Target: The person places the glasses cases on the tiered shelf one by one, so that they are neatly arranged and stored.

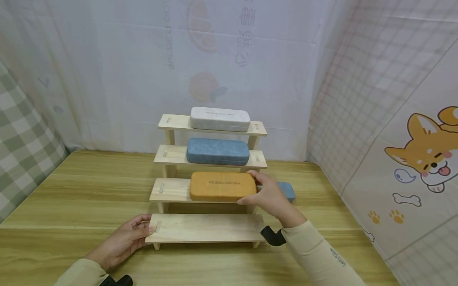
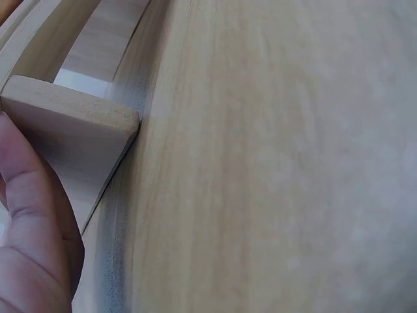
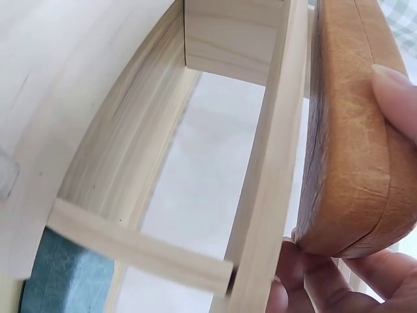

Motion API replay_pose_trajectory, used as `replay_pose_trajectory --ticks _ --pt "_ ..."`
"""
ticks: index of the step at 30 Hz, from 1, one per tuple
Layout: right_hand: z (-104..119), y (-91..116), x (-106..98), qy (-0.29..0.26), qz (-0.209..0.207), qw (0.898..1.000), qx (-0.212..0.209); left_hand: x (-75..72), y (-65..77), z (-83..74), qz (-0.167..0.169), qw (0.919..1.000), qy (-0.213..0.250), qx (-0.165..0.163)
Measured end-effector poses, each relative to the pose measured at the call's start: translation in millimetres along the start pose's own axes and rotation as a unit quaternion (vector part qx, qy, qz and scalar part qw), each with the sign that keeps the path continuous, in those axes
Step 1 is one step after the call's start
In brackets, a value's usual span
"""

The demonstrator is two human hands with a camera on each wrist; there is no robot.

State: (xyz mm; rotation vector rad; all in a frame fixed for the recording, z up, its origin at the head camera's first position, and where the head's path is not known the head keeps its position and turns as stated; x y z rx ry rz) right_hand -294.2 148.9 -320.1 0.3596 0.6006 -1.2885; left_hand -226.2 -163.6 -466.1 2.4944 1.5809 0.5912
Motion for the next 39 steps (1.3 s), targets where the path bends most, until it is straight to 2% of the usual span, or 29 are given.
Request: replay_pose_trajectory --ticks 12,25,39 --pt "5.8 -5.1 6.7 0.032 0.001 0.999 -0.012 1.3 0.8 -0.3 0.005 1.0000 0.006 0.003" --pt "1.8 -9.5 10.4 0.043 0.026 0.999 0.012 2.3 1.3 -1.1 0.000 1.0000 -0.001 -0.001" --pt "3.8 -11.9 12.4 0.060 0.040 0.997 0.013 0.8 0.9 -0.2 -0.001 1.0000 0.004 0.000"
Point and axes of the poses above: each hand's wrist, its own y-axis away from the middle knuckle, its own x-axis out of the palm, z = x × y, the point moved 10 cm from there along -y, towards the middle knuckle, and after that the axes turned 7 degrees about -x, right-handed, at the moved point
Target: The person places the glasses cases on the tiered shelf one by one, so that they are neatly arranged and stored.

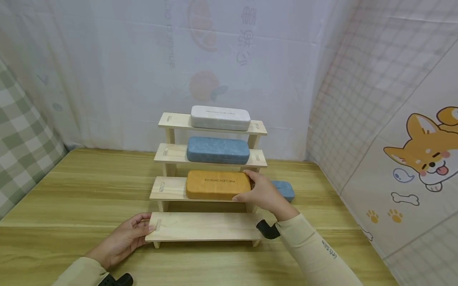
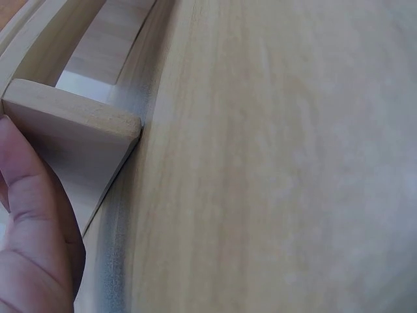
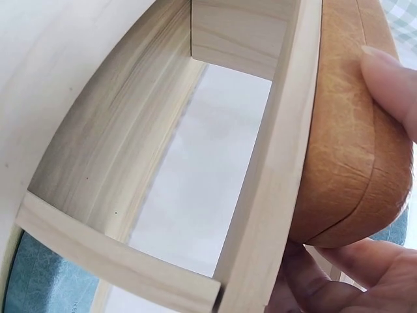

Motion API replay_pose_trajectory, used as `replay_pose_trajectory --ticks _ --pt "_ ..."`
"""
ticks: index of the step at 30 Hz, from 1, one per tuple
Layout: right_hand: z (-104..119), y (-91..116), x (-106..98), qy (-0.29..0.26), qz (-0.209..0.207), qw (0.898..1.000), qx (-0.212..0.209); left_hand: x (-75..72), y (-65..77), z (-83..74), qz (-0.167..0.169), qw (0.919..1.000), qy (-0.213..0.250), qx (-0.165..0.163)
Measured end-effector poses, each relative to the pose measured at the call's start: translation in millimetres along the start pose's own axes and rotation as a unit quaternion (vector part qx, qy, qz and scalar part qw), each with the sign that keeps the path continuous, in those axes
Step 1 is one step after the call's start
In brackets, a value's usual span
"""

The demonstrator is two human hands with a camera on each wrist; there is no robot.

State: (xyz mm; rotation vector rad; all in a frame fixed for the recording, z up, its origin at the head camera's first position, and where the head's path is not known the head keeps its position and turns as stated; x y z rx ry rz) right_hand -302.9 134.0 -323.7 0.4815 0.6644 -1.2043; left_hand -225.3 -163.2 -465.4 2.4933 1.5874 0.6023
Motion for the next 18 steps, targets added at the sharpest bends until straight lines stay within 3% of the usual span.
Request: replay_pose_trajectory --ticks 18 --pt "3.8 -2.3 2.2 0.018 0.029 0.999 -0.004 1.6 0.7 -1.0 0.005 1.0000 -0.001 -0.003"
Point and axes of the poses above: each hand's wrist, its own y-axis away from the middle knuckle, its own x-axis out of the palm, z = x × y, the point moved 10 cm from there along -y, towards the middle knuckle, and after that the axes turned 7 degrees about -x, right-handed, at the moved point
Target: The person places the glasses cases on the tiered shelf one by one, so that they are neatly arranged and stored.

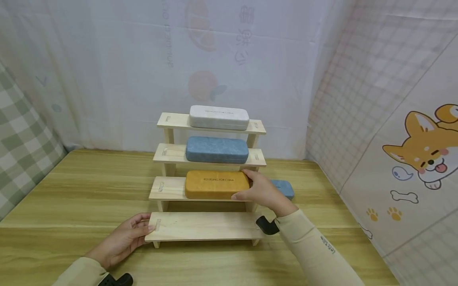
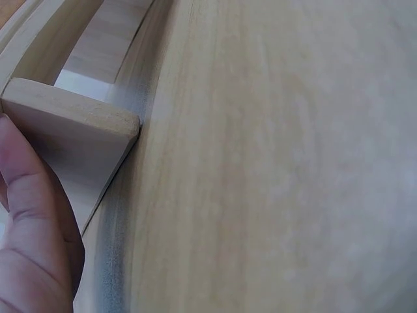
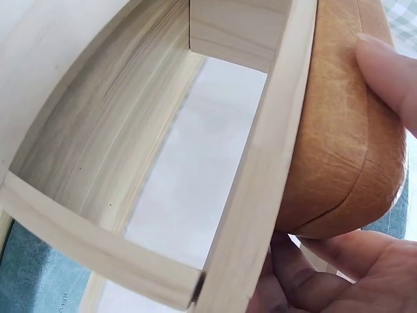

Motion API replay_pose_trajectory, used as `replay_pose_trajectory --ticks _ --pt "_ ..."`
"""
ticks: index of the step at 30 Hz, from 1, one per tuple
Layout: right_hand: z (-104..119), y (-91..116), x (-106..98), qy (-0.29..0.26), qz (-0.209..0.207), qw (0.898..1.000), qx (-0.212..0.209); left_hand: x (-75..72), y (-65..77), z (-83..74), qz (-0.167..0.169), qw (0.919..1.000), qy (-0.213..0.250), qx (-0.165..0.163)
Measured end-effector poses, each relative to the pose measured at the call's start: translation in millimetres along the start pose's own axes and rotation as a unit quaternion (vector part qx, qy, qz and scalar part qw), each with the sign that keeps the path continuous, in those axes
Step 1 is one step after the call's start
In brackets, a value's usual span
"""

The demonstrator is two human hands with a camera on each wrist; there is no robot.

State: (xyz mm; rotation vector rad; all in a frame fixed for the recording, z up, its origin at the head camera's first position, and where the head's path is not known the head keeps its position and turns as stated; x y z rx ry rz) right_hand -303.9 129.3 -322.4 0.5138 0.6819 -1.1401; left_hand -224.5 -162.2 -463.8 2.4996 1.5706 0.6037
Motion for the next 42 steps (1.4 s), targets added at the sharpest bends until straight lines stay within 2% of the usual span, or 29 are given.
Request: replay_pose_trajectory --ticks 10,15,20,24,28,34,42 --pt "-5.3 4.9 -1.8 -0.032 0.017 0.999 -0.025 -1.1 -0.8 1.3 -0.008 0.9999 -0.006 -0.002" --pt "-8.1 15.9 -12.4 -0.041 0.020 0.996 -0.071 -1.5 -0.5 1.1 -0.005 1.0000 -0.008 0.002" --pt "-7.3 26.1 -32.5 -0.026 -0.020 0.989 -0.143 -1.4 -0.5 1.1 -0.005 1.0000 -0.002 0.001" --pt "-11.5 30.9 -51.2 -0.028 -0.059 0.982 -0.178 -1.0 -0.2 1.4 -0.006 1.0000 0.000 -0.002" --pt "-22.5 34.0 -68.1 -0.044 -0.085 0.979 -0.182 -0.8 -0.1 1.8 -0.003 1.0000 0.000 -0.001" --pt "-43.5 34.6 -86.9 -0.067 -0.116 0.978 -0.158 -0.9 -0.6 1.7 0.008 0.9999 0.007 0.008" --pt "-72.1 28.8 -97.2 -0.063 -0.145 0.980 -0.118 -0.8 -0.9 1.7 0.014 0.9998 0.012 0.010"
Point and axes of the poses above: each hand's wrist, its own y-axis away from the middle knuckle, its own x-axis out of the palm, z = x × y, the point moved 10 cm from there along -y, towards the middle knuckle, and after that the axes turned 7 degrees about -x, right-handed, at the moved point
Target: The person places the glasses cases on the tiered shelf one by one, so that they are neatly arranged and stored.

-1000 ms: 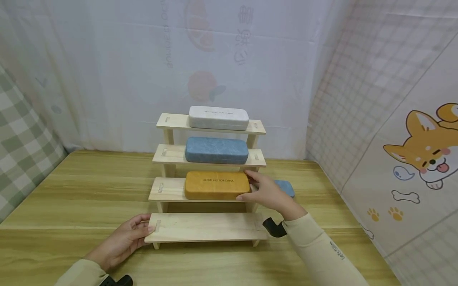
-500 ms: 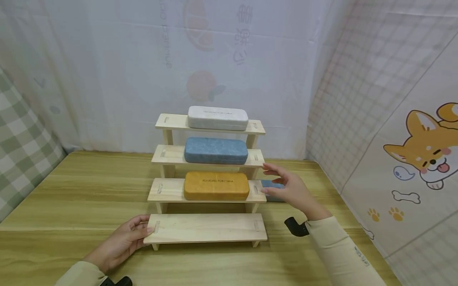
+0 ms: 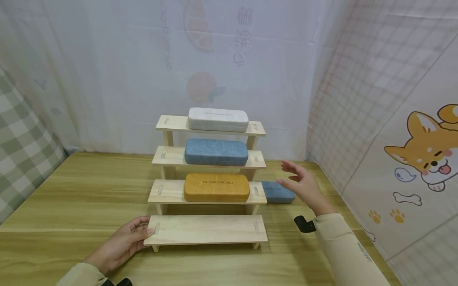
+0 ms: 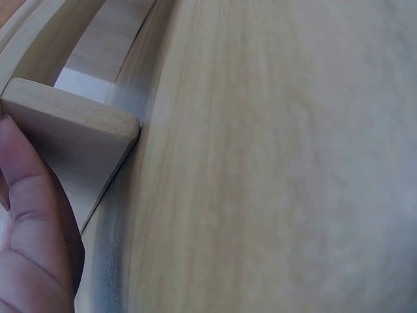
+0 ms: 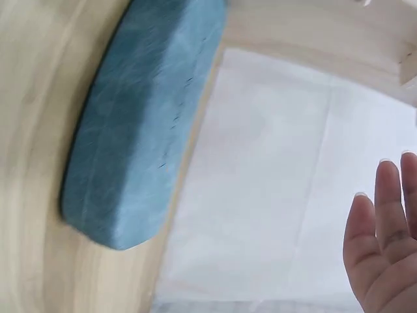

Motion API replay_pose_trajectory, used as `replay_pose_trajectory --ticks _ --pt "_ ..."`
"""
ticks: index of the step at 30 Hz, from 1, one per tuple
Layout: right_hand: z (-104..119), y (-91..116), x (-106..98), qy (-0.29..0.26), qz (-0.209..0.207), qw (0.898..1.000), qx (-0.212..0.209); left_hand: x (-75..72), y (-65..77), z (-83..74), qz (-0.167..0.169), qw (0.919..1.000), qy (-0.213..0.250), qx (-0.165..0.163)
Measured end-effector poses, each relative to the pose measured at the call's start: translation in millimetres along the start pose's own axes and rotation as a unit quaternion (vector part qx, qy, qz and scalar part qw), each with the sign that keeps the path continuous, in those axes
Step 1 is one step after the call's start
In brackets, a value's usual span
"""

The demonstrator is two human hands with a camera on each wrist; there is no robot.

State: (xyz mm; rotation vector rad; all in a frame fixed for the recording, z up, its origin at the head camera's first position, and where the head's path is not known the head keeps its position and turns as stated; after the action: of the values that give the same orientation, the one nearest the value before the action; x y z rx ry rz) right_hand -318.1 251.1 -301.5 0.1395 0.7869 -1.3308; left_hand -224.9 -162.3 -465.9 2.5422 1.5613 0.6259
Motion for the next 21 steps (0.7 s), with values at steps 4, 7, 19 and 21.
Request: replay_pose_trajectory --ticks 4,7,19,21 --pt "-18.3 -1.5 -2.7 0.028 0.001 1.000 0.014 0.2 -0.1 0.3 0.001 1.0000 0.001 -0.001" --pt "-31.8 -2.3 -4.2 0.048 0.005 0.999 0.022 0.4 -0.1 0.5 0.000 1.0000 -0.002 -0.004" --pt "-65.9 -2.7 0.4 0.100 0.069 0.991 0.051 0.3 -0.3 0.9 -0.002 1.0000 -0.003 -0.009" --pt "-73.2 -1.0 0.1 0.099 0.075 0.990 0.062 0.4 -0.5 0.9 -0.002 1.0000 -0.003 -0.009"
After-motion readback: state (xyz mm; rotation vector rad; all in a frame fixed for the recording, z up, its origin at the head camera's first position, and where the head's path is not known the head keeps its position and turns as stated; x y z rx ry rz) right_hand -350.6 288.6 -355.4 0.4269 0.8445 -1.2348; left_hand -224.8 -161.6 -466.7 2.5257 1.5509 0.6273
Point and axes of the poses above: each hand's wrist, its own y-axis away from the middle knuckle, its own x-axis out of the palm, z = x × y, the point moved 10 cm from there along -y, towards the middle knuckle, and after that the axes turned 7 degrees about -x, right-handed, at the moved point
